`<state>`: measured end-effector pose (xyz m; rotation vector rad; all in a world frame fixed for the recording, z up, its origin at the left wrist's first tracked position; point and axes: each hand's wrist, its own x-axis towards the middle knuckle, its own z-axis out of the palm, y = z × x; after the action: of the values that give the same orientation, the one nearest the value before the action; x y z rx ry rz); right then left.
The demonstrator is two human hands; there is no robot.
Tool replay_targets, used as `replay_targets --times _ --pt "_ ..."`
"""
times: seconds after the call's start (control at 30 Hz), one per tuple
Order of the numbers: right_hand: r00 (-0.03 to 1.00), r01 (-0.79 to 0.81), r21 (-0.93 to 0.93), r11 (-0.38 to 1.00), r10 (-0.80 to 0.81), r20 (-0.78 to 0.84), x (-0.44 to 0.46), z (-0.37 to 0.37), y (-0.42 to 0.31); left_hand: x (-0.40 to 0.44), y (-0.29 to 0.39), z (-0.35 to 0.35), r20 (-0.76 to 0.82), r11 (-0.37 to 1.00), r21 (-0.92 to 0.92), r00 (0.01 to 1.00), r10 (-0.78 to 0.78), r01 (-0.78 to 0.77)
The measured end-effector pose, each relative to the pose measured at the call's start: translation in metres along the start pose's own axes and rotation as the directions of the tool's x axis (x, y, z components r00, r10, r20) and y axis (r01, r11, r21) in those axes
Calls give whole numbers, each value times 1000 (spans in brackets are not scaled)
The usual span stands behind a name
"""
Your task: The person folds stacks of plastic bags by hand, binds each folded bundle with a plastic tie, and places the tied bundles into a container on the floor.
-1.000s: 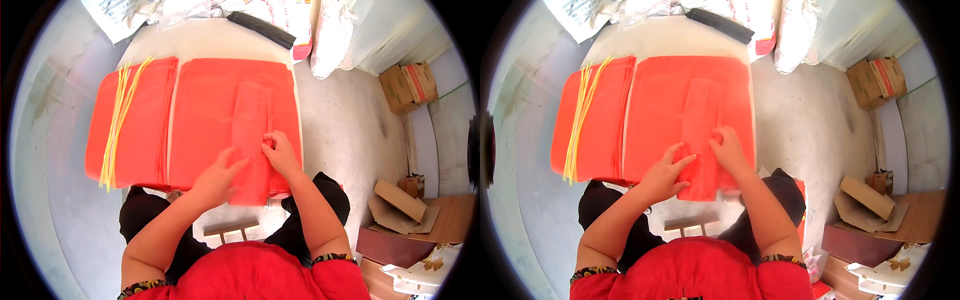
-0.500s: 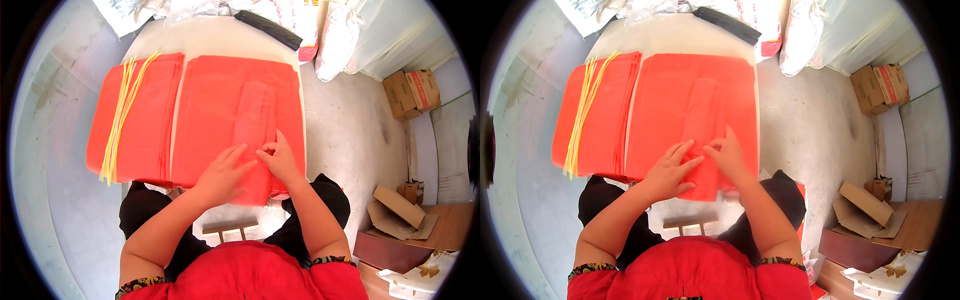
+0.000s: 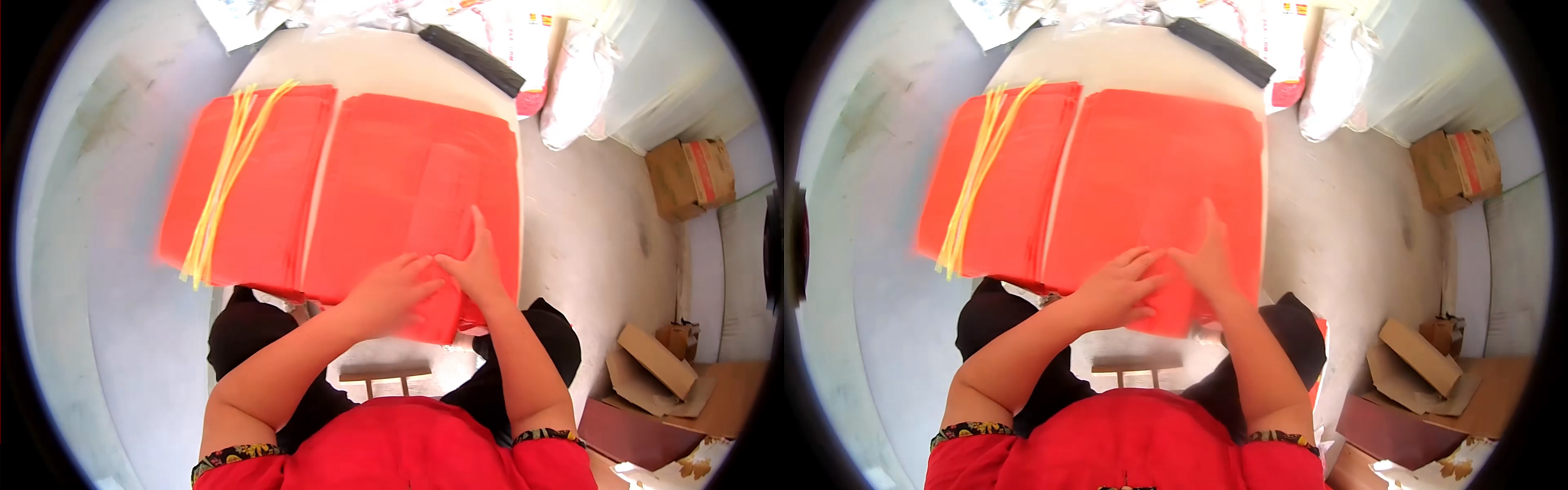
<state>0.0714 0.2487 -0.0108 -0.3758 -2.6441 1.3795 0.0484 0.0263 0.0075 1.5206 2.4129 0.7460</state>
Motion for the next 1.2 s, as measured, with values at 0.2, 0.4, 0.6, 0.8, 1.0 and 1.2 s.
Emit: replay_targets --times 0.2,0.4,0.6,0.8,1.0,1.2 --pt "998 -7 131 991 -1 59 6 0 4 -17 -26 -23 -193 984 61 970 -150 165" --pt "990 -92 215 972 67 124 1 -6 -11 -69 -99 -55 -565 650 36 552 -613 759" --pt "990 -118 318 941 85 116 -4 -8 -18 -146 -139 -72 -565 284 51 262 -782 958" --pt "993 -104 371 923 74 92 -2 -5 -8 -178 -158 -68 -531 234 24 210 -821 972" --pt "990 -134 412 901 101 102 -1 -4 0 -178 -155 -71 -541 275 36 250 -803 961" --pt "969 -247 506 827 204 140 -2 -10 -7 -172 -146 -82 -559 399 -99 281 -780 912"
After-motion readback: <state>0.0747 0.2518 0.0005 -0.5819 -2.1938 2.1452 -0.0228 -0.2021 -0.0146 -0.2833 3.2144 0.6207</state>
